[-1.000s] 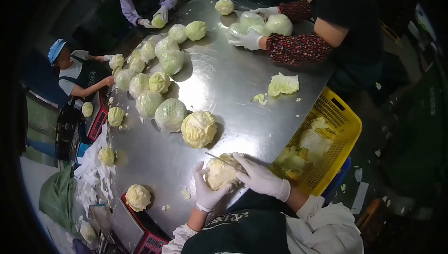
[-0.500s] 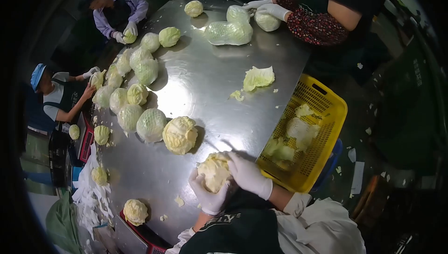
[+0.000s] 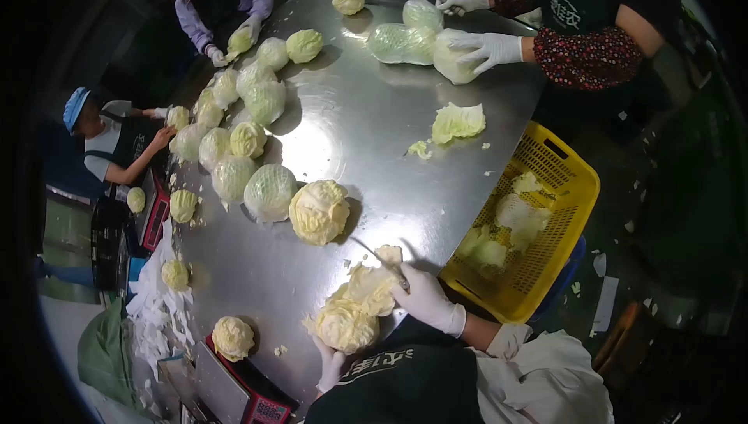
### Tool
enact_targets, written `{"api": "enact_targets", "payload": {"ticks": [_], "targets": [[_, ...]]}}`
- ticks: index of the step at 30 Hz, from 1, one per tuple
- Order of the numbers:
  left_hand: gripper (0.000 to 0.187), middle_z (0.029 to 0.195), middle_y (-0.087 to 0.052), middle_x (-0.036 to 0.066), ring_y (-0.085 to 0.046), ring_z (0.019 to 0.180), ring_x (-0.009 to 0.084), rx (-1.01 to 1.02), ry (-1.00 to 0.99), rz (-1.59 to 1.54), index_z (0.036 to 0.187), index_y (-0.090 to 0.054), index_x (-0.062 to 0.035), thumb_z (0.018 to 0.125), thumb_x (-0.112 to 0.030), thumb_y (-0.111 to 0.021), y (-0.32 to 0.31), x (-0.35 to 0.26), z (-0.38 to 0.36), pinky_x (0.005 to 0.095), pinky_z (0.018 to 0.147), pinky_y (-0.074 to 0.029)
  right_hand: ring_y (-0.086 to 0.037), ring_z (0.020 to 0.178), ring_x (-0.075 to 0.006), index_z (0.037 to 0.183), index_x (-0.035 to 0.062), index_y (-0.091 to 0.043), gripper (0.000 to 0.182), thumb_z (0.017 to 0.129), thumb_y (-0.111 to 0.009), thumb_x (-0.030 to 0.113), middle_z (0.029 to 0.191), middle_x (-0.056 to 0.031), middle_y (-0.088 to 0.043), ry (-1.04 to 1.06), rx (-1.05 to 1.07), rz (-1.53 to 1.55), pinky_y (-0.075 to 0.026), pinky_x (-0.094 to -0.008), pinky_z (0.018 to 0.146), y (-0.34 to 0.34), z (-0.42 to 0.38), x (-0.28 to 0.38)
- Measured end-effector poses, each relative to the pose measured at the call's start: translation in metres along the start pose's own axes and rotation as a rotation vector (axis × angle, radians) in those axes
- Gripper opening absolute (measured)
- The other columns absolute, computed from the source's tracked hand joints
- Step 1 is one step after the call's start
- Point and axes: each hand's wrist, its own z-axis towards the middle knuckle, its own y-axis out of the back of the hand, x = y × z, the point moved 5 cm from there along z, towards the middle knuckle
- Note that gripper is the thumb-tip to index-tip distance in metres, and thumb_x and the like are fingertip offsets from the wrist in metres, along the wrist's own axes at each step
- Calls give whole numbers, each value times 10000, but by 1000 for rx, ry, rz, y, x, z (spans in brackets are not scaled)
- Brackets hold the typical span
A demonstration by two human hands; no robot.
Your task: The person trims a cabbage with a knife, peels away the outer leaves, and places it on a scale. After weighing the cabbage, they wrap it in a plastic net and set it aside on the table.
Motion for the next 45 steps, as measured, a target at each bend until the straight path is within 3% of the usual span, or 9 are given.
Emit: {"api": "enact_targets", "payload": {"ticks": [4,7,9,11,17,21,28,38,45], "targets": [[772,1437,-429,181,-501,1301,307,-297,213,-194,1528,-207,-63,910,-36,-668,-9,3,3,431,1046,-485,-689,709,-336,1035,13,-619,194,896,-629,147,786,-207,-665,86,-57,-116,-531,-411,647,12,1,5],[716,1397,-478,166,-537,1263,300,-222,233,-250,1501,-279,-41,903,-32,-674,-3,-9,15,423,1008,-520,-693,785,-352,1047,5,-624,182,913,-604,127,830,-202,-680,5,-345,-172,-532,-421,693,60,17,-50],[757,1369,-514,160,-549,1245,294,-229,225,-216,1476,-328,-23,847,-41,-747,4,-13,23,437,1020,-513,-689,934,-353,1183,14,-602,288,921,-599,133,1055,-216,-676,-145,-320,-284,-538,-429,788,115,21,-47],[900,1377,-491,169,-523,1271,285,24,23,305,1463,-338,-2,748,-137,-866,4,-11,34,428,1027,-502,-643,1104,-350,1344,29,-515,454,920,-612,159,1308,-224,-583,113,-455,-687,-530,-425,897,143,12,-25],[1059,1336,-426,178,-489,1251,277,122,-25,634,1408,-364,38,594,-276,-964,-51,-13,52,389,1050,-448,-564,1273,-384,1503,70,-384,586,980,-580,249,1477,-249,-467,250,60,-339,-493,-416,1016,75,-11,25],[946,1253,-414,166,-499,1172,269,155,-6,571,1337,-368,43,615,-214,-923,-78,-8,57,393,1029,-446,-671,1063,-412,1566,86,-285,650,1021,-470,389,1532,-267,-397,-14,465,-383,-522,-469,949,37,-31,44],[908,1247,-395,169,-480,1164,253,147,-50,623,1325,-349,51,641,-174,-903,-89,-5,58,387,1006,-451,-703,648,-298,1540,70,-338,630,1001,-509,347,1426,-178,-525,185,359,-758,-554,-416,551,37,-39,61],[858,1210,-400,161,-470,1126,255,82,19,419,1265,-368,51,643,-188,-908,-93,-1,59,410,990,-438,-704,691,-260,1513,83,-403,586,985,-543,294,1353,-106,-598,239,297,-781,-540,-375,533,42,-35,69],[890,1245,-399,222,-444,1165,338,151,-230,862,1301,-380,63,648,-254,-895,-111,-18,51,439,1001,-405,-681,617,-233,1428,127,-508,456,990,-523,254,1087,-66,-661,154,195,-814,-530,-382,510,44,-15,53]]}}
